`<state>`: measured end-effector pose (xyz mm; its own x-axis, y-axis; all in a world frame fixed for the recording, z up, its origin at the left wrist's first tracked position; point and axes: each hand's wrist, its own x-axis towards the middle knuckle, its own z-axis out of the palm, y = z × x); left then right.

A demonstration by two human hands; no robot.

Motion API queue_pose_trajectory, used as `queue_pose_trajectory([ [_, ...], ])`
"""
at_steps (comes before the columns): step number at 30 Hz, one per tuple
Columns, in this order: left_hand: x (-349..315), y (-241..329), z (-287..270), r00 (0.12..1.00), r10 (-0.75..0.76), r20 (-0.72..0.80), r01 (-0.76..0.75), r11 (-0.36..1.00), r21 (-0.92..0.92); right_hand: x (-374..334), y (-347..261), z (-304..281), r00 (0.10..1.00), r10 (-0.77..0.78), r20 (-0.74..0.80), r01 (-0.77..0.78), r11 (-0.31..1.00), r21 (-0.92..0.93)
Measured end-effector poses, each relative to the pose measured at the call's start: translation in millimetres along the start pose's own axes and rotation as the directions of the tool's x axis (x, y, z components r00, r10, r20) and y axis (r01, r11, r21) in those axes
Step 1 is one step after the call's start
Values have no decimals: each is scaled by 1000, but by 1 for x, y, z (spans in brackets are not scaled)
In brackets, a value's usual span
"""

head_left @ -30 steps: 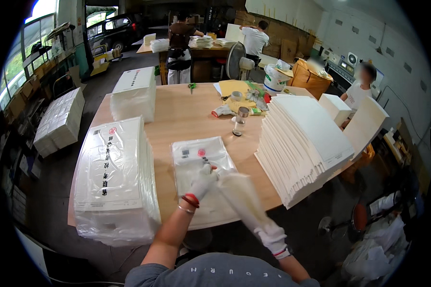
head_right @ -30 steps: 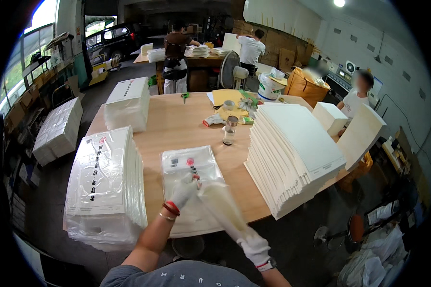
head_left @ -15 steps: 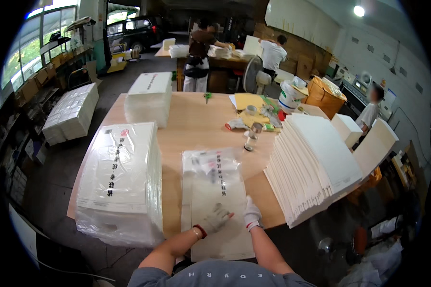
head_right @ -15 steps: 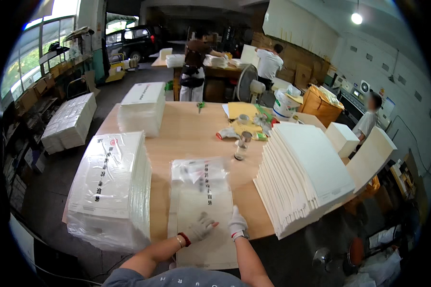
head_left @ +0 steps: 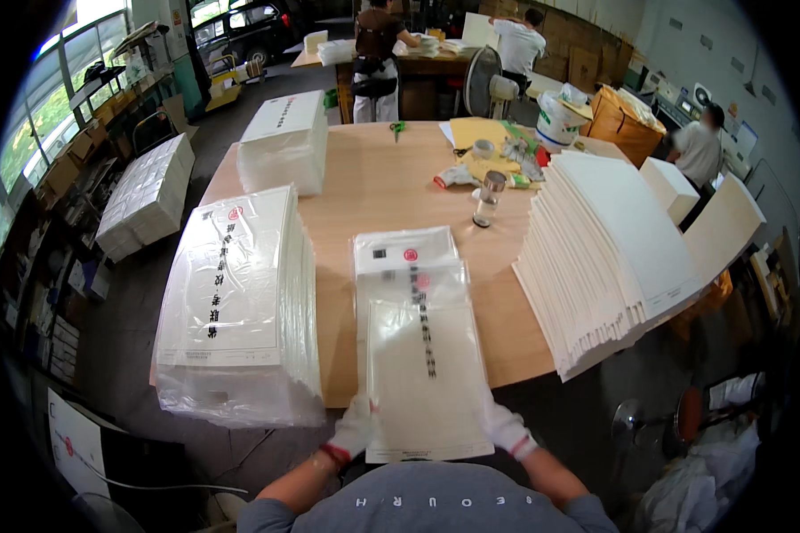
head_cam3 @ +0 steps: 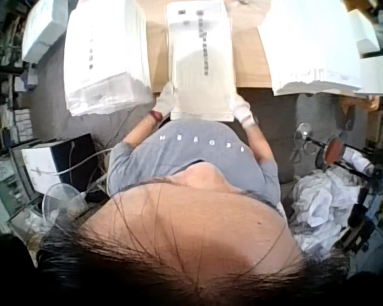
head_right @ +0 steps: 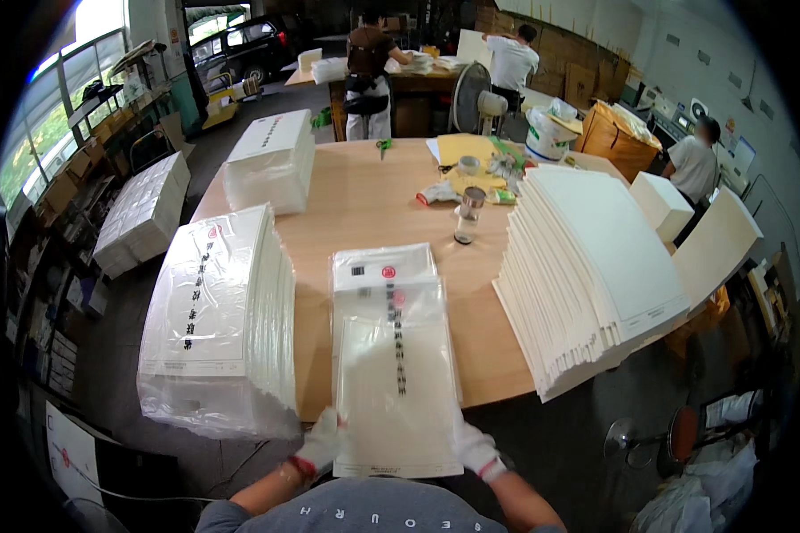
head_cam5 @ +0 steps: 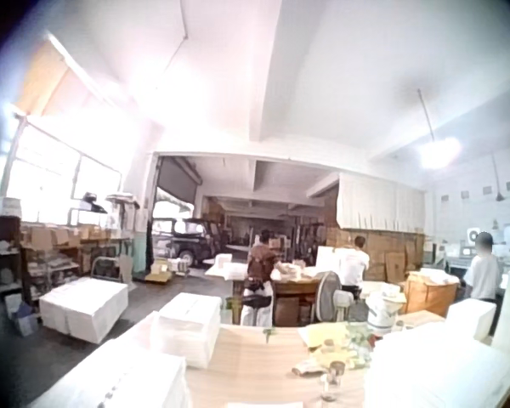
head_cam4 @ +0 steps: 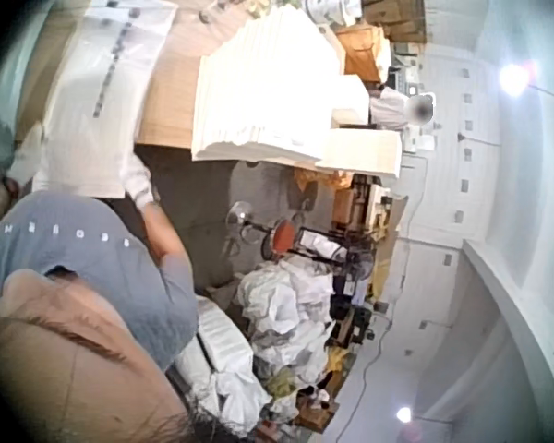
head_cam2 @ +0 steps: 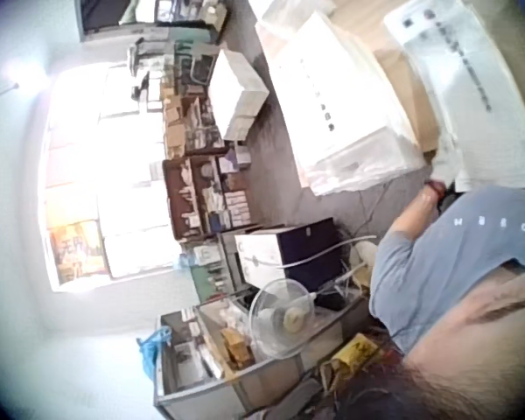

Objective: The person repeatedly picks up white foam sheets from a stack on a table, places them into clear plastic bags, and sets the filled bags aside. The workspace is a warehouse or workshop with other workers visible in the background.

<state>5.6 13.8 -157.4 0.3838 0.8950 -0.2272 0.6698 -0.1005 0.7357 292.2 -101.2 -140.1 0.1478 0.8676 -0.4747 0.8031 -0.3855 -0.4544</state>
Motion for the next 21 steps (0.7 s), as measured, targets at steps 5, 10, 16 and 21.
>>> queue_pose_trajectory([
  [5,-73,1,-21,943,148,298,-102,981,-164,-92,-6,55,992,-82,-99,99,977,187],
  [10,-69,26,-34,1000,7,10,-5,990,-142,-95,-25,19,944,-33,-328,110,969,220],
  [16,-49,64,-46,814,570,-110,-577,776,-254,-70,4,33,850,526,-35,2,64,998],
  [21,-52,128,-116,557,785,-270,-796,597,95,-24,-84,30,993,-44,-113,101,-222,970],
])
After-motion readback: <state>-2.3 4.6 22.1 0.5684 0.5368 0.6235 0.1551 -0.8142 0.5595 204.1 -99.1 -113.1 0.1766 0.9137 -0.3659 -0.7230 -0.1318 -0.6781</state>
